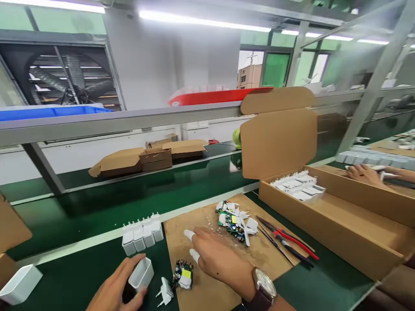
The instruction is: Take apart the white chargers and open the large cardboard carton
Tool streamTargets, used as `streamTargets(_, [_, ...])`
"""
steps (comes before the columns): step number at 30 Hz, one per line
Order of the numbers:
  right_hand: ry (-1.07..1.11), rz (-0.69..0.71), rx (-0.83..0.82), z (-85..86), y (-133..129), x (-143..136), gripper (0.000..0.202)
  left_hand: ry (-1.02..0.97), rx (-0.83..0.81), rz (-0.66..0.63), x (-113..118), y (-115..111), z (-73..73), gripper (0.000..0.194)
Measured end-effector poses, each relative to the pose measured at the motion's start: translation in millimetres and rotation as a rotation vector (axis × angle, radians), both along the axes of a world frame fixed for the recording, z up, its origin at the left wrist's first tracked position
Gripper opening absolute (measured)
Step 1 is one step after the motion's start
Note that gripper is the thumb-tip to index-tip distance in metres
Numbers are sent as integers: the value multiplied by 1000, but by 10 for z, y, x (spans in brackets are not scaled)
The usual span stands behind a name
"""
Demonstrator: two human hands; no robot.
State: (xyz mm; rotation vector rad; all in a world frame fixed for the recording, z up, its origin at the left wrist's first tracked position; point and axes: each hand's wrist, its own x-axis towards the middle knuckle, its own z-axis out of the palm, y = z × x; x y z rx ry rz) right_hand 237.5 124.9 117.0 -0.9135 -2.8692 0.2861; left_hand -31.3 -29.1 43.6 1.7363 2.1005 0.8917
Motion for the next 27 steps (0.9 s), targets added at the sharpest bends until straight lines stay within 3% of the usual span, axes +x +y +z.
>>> streamTargets(2, [-127,-42,-41,-53,-21,-32,25,-64,-42,38,81,46,4,59])
streamTargets(4, [-151,20,-112,-123,-29,-86,22,-120,-61,51,118,64,26,59])
streamTargets(10, [31,193,-213,-127,21,-408,21,-196,-49,56,102,43,73,50])
streamTargets(15, [24,244,-248,-153,4,-557,50,-260,-95,91,76,13,19,54])
streamTargets(19, [164,323,-344,-286,-20,-518,56,-252,-115,114,88,23,10,54])
streamTargets(24, [126,137,-376,-314,-169,-633,65,-237,-31,146,46,38,-48,68])
streamTargets(27, [73,180,-334,-345,-223,-693,49,-231,-12,131,-35,26,-109,85])
